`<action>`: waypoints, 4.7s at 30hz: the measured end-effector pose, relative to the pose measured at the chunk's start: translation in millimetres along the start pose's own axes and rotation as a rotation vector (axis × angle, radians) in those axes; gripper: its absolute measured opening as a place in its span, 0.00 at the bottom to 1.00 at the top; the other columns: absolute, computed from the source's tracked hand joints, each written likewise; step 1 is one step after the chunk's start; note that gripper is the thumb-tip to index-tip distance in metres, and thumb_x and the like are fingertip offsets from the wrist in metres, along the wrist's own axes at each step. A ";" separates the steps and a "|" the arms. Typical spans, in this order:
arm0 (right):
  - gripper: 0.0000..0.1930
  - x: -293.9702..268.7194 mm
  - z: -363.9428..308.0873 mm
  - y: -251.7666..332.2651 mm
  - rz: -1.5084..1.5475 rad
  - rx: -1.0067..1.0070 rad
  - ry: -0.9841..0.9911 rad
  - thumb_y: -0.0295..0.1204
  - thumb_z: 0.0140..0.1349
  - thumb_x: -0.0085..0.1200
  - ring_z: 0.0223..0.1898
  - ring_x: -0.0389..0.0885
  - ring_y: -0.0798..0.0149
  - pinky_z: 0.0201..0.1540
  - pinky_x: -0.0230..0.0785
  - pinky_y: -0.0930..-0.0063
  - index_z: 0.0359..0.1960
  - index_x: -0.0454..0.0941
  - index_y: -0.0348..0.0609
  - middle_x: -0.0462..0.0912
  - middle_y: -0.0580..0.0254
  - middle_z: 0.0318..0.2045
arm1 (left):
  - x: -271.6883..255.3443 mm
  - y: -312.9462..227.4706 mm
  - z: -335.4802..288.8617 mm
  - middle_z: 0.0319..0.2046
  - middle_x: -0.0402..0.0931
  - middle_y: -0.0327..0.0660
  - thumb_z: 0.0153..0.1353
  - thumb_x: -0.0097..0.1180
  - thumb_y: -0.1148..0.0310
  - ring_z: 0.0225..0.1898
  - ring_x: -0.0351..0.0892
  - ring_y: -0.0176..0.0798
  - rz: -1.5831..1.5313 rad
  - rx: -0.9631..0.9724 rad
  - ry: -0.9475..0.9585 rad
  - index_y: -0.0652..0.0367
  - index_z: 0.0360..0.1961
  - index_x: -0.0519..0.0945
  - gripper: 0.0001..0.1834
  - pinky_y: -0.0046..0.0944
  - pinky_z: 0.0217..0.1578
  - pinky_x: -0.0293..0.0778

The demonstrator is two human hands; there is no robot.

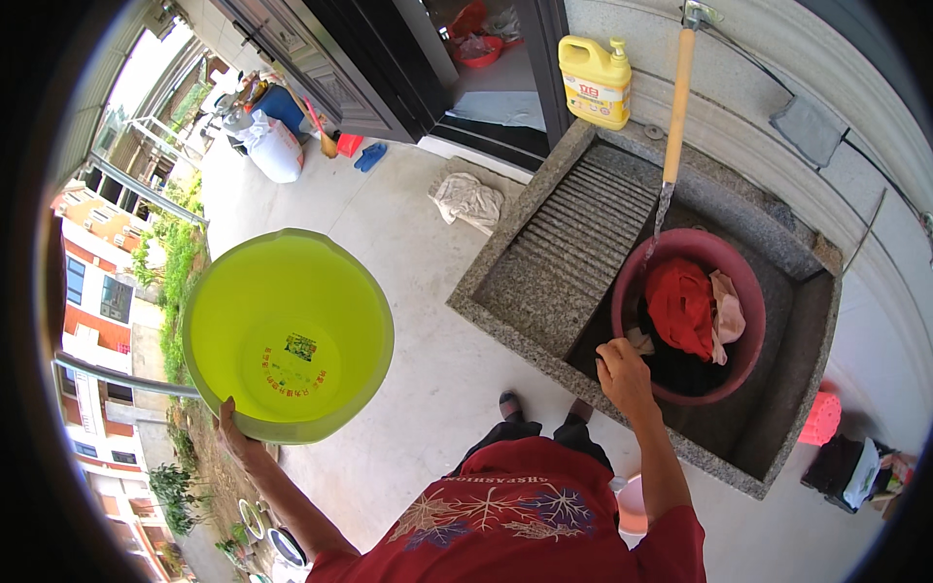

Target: The person wipes clear plastic bowls with a white cloth and places them in a pink tray on a wooden table. Then the person carries a green basin of clothes to an outdoor stone sink, turns on the tap, and begins washing the clothes by hand.

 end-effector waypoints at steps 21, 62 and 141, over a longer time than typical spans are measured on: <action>0.09 -16.0 2.5 -54.6 -0.321 0.449 -0.280 0.33 0.59 0.51 0.38 0.72 0.54 0.38 0.67 0.61 0.41 0.73 0.48 0.72 0.61 0.33 | 112.1 217.5 -71.5 0.10 0.64 0.45 0.43 0.54 0.69 0.13 0.62 0.40 0.568 -0.030 0.435 0.63 0.13 0.59 0.16 0.44 0.18 0.61; 0.14 -10.1 -50.5 221.4 -0.553 0.823 -0.300 0.32 0.38 0.49 0.22 0.69 0.57 0.28 0.58 0.64 0.30 0.74 0.45 0.72 0.63 0.21 | 422.9 325.8 -136.5 0.31 0.69 0.38 0.41 0.54 0.67 0.43 0.70 0.39 0.132 2.055 1.802 0.54 0.17 0.77 0.04 0.47 0.41 0.74; 0.05 17.4 35.7 49.8 -0.648 0.683 -0.462 0.31 0.46 0.51 0.24 0.76 0.50 0.28 0.66 0.57 0.23 0.70 0.45 0.77 0.58 0.20 | 186.0 395.0 16.7 0.32 0.80 0.45 0.48 0.61 0.64 0.37 0.80 0.44 0.827 0.084 1.794 0.59 0.38 0.78 0.16 0.41 0.39 0.74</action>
Point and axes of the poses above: each hand's wrist, its own z-axis towards the middle knuckle, its own x-axis out of the palm, y = z × x, the point moved 4 cm from there along z, towards the middle knuckle
